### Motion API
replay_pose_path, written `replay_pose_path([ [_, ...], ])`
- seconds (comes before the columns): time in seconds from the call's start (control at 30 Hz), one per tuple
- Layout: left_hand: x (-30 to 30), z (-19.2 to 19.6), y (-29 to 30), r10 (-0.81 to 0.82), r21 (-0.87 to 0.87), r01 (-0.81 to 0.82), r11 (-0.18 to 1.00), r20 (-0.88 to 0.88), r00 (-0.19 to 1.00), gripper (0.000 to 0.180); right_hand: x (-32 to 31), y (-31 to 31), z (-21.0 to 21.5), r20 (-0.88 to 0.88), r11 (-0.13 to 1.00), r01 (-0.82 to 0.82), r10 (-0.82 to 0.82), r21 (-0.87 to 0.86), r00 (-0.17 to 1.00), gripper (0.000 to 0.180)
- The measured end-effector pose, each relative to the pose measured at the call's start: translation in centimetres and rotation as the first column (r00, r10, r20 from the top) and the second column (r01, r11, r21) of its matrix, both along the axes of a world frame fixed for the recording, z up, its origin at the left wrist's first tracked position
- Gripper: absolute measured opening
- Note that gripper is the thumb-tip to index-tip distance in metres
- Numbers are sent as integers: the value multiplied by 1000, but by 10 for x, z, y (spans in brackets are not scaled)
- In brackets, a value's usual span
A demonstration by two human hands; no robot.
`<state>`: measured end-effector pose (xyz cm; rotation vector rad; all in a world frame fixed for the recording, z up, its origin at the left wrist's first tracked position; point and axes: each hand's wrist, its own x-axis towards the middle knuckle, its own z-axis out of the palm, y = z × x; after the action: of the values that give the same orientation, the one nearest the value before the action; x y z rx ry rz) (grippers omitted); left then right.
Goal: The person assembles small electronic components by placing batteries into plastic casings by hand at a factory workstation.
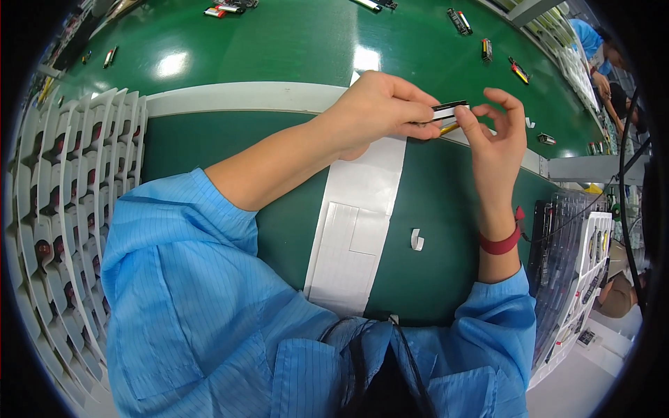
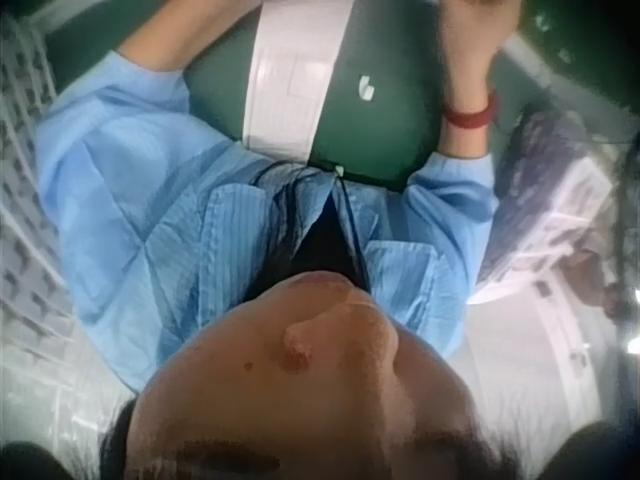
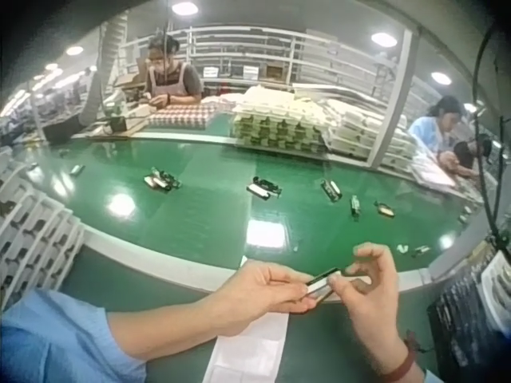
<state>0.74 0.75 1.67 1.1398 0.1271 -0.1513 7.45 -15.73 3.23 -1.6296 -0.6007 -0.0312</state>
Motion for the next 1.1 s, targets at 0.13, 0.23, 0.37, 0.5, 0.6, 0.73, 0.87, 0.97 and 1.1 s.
replay_pose_path([
  [0.13,-4,11,5,-181,-29,180,983,-44,982,28,24,-22,6,-504,943,-307,328,127,799,22],
  [0.23,-3,15,11,-436,-232,418,878,-29,900,31,22,-30,19,-523,883,-456,443,114,728,20],
  [0.37,-2,13,16,-560,-154,551,820,-17,829,30,12,-25,25,-495,868,-488,466,94,733,20],
  [0.5,-1,7,10,-473,-242,465,851,28,881,34,4,-14,20,-378,930,-367,344,11,859,21],
  [0.6,1,8,11,-333,-222,330,917,27,943,33,3,-12,15,-313,959,-282,259,-31,914,22],
  [0.73,1,7,11,-274,-244,274,930,32,961,32,-10,-11,14,122,976,-114,138,-187,983,21],
  [0.87,-1,6,14,-274,-294,284,913,76,959,30,-9,-11,20,126,972,-135,161,-194,979,20],
  [0.97,-3,9,9,-250,-255,254,933,47,967,30,7,-16,15,-353,930,-355,304,-90,885,21],
  [1.1,-1,7,7,-228,-130,227,965,3,974,30,7,-8,8,-165,983,-181,182,21,969,23],
])
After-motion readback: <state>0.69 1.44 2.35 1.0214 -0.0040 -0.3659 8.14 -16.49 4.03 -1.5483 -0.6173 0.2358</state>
